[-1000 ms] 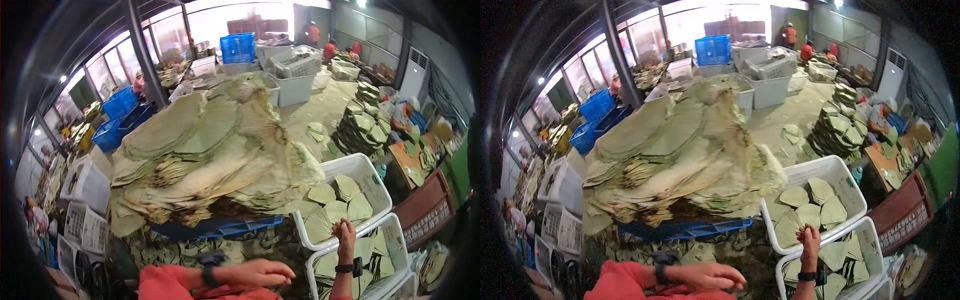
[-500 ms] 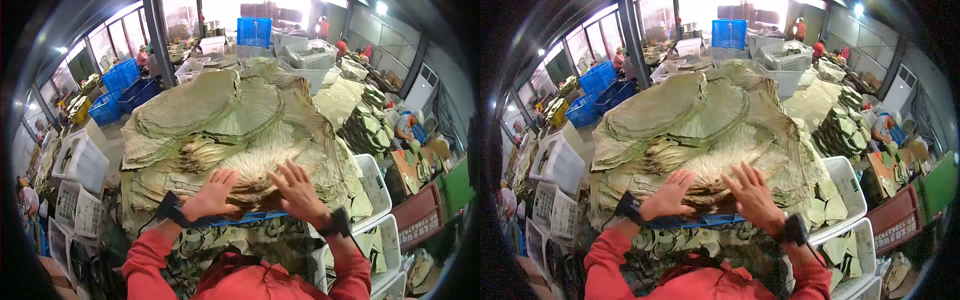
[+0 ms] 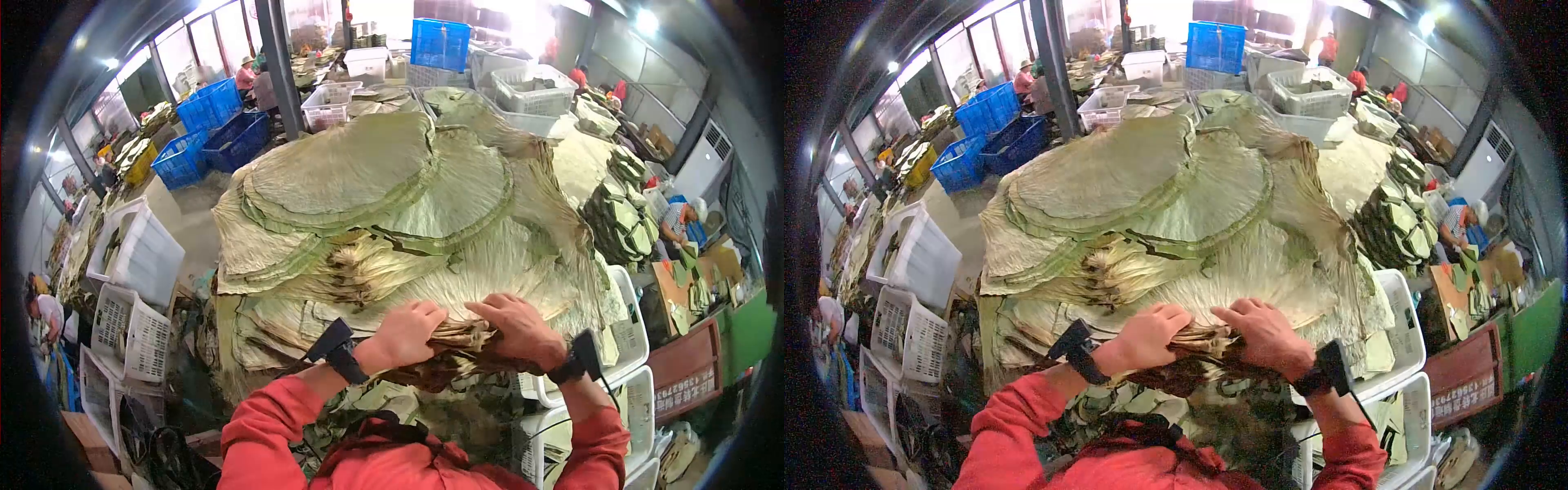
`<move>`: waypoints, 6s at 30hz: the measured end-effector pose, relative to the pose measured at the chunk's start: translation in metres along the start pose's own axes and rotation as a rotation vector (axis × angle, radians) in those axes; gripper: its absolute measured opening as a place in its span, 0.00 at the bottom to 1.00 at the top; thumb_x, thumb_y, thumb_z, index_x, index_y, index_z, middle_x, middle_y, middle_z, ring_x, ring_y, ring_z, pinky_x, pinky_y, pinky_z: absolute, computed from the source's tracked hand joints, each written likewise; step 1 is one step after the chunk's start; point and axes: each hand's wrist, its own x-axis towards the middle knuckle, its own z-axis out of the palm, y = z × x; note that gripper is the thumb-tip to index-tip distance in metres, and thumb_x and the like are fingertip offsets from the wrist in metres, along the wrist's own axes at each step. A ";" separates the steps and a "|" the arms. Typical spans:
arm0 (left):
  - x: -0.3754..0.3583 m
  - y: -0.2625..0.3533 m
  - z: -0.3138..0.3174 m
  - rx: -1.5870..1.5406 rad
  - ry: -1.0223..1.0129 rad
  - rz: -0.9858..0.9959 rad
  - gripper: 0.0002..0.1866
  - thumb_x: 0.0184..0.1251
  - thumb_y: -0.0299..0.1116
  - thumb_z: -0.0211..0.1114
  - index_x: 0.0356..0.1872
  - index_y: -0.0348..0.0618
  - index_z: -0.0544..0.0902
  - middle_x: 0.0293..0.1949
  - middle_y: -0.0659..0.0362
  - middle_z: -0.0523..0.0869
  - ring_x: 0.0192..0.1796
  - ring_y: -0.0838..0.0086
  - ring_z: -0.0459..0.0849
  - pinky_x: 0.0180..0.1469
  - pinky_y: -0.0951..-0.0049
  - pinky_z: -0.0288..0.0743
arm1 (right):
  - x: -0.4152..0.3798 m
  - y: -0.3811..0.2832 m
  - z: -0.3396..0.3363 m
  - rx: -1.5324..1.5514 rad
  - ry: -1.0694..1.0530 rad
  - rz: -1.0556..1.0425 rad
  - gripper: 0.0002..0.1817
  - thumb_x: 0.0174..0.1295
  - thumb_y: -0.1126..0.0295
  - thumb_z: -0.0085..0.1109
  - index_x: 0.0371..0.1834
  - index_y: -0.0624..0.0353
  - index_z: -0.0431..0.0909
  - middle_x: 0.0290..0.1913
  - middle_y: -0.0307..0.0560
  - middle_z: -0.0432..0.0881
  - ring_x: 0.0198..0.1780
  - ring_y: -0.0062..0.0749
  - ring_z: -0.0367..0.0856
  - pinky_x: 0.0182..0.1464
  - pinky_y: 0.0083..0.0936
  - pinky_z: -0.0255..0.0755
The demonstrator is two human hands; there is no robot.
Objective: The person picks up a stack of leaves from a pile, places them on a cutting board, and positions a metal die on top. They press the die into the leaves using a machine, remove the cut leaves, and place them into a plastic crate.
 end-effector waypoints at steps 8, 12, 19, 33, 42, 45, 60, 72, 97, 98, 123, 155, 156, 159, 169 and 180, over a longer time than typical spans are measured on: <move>0.021 0.004 -0.011 -0.100 0.074 -0.065 0.18 0.50 0.34 0.63 0.44 0.39 0.80 0.35 0.50 0.83 0.39 0.56 0.82 0.43 0.65 0.76 | 0.011 0.010 0.010 0.070 0.228 0.027 0.28 0.43 0.66 0.66 0.53 0.53 0.75 0.46 0.52 0.79 0.51 0.49 0.75 0.55 0.39 0.68; 0.032 -0.035 -0.010 -0.244 0.137 -0.205 0.16 0.54 0.41 0.65 0.37 0.38 0.82 0.28 0.44 0.84 0.32 0.54 0.83 0.37 0.63 0.75 | -0.018 0.005 -0.013 0.026 0.716 -0.021 0.21 0.49 0.69 0.66 0.48 0.57 0.77 0.47 0.49 0.80 0.49 0.44 0.77 0.52 0.34 0.69; 0.018 -0.039 -0.012 -0.791 0.251 -0.314 0.14 0.62 0.37 0.64 0.42 0.38 0.82 0.29 0.69 0.80 0.30 0.82 0.72 0.34 0.73 0.70 | -0.154 0.005 0.020 1.044 0.774 0.450 0.07 0.65 0.72 0.52 0.39 0.64 0.77 0.29 0.39 0.79 0.33 0.19 0.76 0.38 0.18 0.71; 0.030 -0.036 -0.058 -0.662 0.035 -0.314 0.18 0.58 0.44 0.68 0.40 0.39 0.83 0.25 0.69 0.78 0.27 0.84 0.71 0.29 0.76 0.67 | -0.091 -0.088 0.094 0.401 0.390 0.068 0.16 0.54 0.72 0.60 0.46 0.62 0.77 0.41 0.47 0.80 0.42 0.40 0.79 0.44 0.30 0.73; 0.033 -0.036 -0.060 -0.809 -0.063 -0.263 0.20 0.57 0.44 0.70 0.42 0.37 0.82 0.31 0.65 0.83 0.31 0.85 0.73 0.34 0.77 0.70 | 0.037 -0.127 0.154 -0.319 0.179 -0.024 0.38 0.55 0.67 0.56 0.71 0.50 0.53 0.66 0.51 0.63 0.68 0.53 0.58 0.68 0.45 0.51; 0.034 -0.034 -0.071 -0.779 -0.091 -0.283 0.20 0.57 0.43 0.70 0.43 0.37 0.81 0.31 0.65 0.83 0.32 0.85 0.74 0.35 0.78 0.71 | 0.046 -0.131 0.132 -0.132 0.165 -0.038 0.35 0.56 0.67 0.54 0.69 0.53 0.56 0.62 0.53 0.67 0.66 0.50 0.62 0.66 0.44 0.54; 0.065 -0.059 -0.076 -0.749 -0.247 -0.131 0.17 0.59 0.37 0.66 0.46 0.37 0.81 0.33 0.65 0.82 0.34 0.85 0.73 0.38 0.76 0.71 | 0.068 -0.142 0.108 -0.132 0.432 -0.191 0.21 0.48 0.62 0.58 0.47 0.55 0.72 0.37 0.39 0.80 0.41 0.32 0.77 0.45 0.28 0.66; 0.030 -0.013 -0.186 -0.641 -0.196 0.206 0.18 0.61 0.29 0.66 0.51 0.36 0.77 0.45 0.63 0.83 0.43 0.85 0.77 0.47 0.78 0.73 | -0.040 -0.181 -0.021 -0.452 0.521 0.064 0.15 0.48 0.65 0.52 0.39 0.59 0.71 0.28 0.39 0.75 0.33 0.31 0.76 0.40 0.27 0.64; 0.024 0.340 -0.018 -0.552 -1.286 0.949 0.16 0.64 0.31 0.58 0.51 0.34 0.75 0.40 0.67 0.81 0.40 0.84 0.74 0.41 0.79 0.72 | -0.357 -0.340 -0.019 -0.346 0.940 0.917 0.21 0.43 0.77 0.63 0.42 0.65 0.70 0.62 0.63 0.64 0.59 0.58 0.69 0.59 0.40 0.66; 0.024 0.362 -0.004 -0.597 -1.392 0.907 0.18 0.68 0.34 0.57 0.53 0.34 0.74 0.40 0.67 0.81 0.40 0.83 0.74 0.41 0.78 0.72 | -0.369 -0.345 -0.013 -0.405 0.952 0.974 0.21 0.44 0.75 0.63 0.44 0.65 0.70 0.63 0.64 0.63 0.59 0.60 0.69 0.59 0.40 0.67; -0.243 0.487 0.269 -1.027 -1.097 2.463 0.36 0.52 0.19 0.55 0.67 0.39 0.57 0.49 0.45 0.79 0.54 0.50 0.76 0.60 0.55 0.65 | -0.291 -0.495 0.200 -0.575 0.645 2.924 0.36 0.53 0.77 0.49 0.69 0.63 0.53 0.61 0.58 0.70 0.52 0.54 0.71 0.53 0.43 0.62; -0.285 0.356 0.289 -0.573 -2.093 -0.080 0.08 0.66 0.35 0.57 0.40 0.42 0.76 0.30 0.60 0.80 0.21 0.75 0.76 0.18 0.75 0.69 | -0.347 -0.497 0.276 -0.335 0.619 2.403 0.19 0.51 0.77 0.54 0.49 0.60 0.72 0.39 0.51 0.76 0.44 0.45 0.76 0.45 0.36 0.73; -0.285 0.357 0.289 -0.600 -2.095 -0.118 0.08 0.65 0.34 0.57 0.39 0.42 0.75 0.30 0.60 0.80 0.20 0.75 0.76 0.17 0.75 0.68 | -0.343 -0.499 0.271 -0.328 0.694 2.457 0.19 0.51 0.77 0.54 0.49 0.60 0.72 0.40 0.50 0.76 0.44 0.45 0.76 0.45 0.36 0.73; -0.280 0.353 0.300 -0.608 -2.201 -0.168 0.09 0.64 0.29 0.58 0.41 0.41 0.69 0.34 0.58 0.78 0.31 0.71 0.79 0.27 0.71 0.73 | -0.321 -0.502 0.257 -0.249 0.896 2.568 0.18 0.50 0.79 0.54 0.47 0.60 0.72 0.42 0.48 0.77 0.45 0.47 0.75 0.46 0.37 0.72; -0.285 0.342 0.304 -0.654 -2.262 -0.183 0.16 0.69 0.44 0.57 0.47 0.44 0.70 0.41 0.58 0.78 0.41 0.73 0.78 0.40 0.70 0.74 | -0.297 -0.482 0.295 -0.251 1.435 2.514 0.21 0.59 0.62 0.57 0.52 0.60 0.75 0.56 0.53 0.75 0.58 0.46 0.70 0.60 0.38 0.63; -0.284 0.352 0.328 -0.393 -2.267 0.032 0.11 0.66 0.36 0.59 0.43 0.42 0.79 0.36 0.59 0.83 0.36 0.73 0.81 0.33 0.73 0.75 | -0.293 -0.459 0.293 -0.341 1.362 2.664 0.29 0.56 0.48 0.60 0.57 0.53 0.74 0.59 0.45 0.73 0.60 0.44 0.66 0.60 0.46 0.58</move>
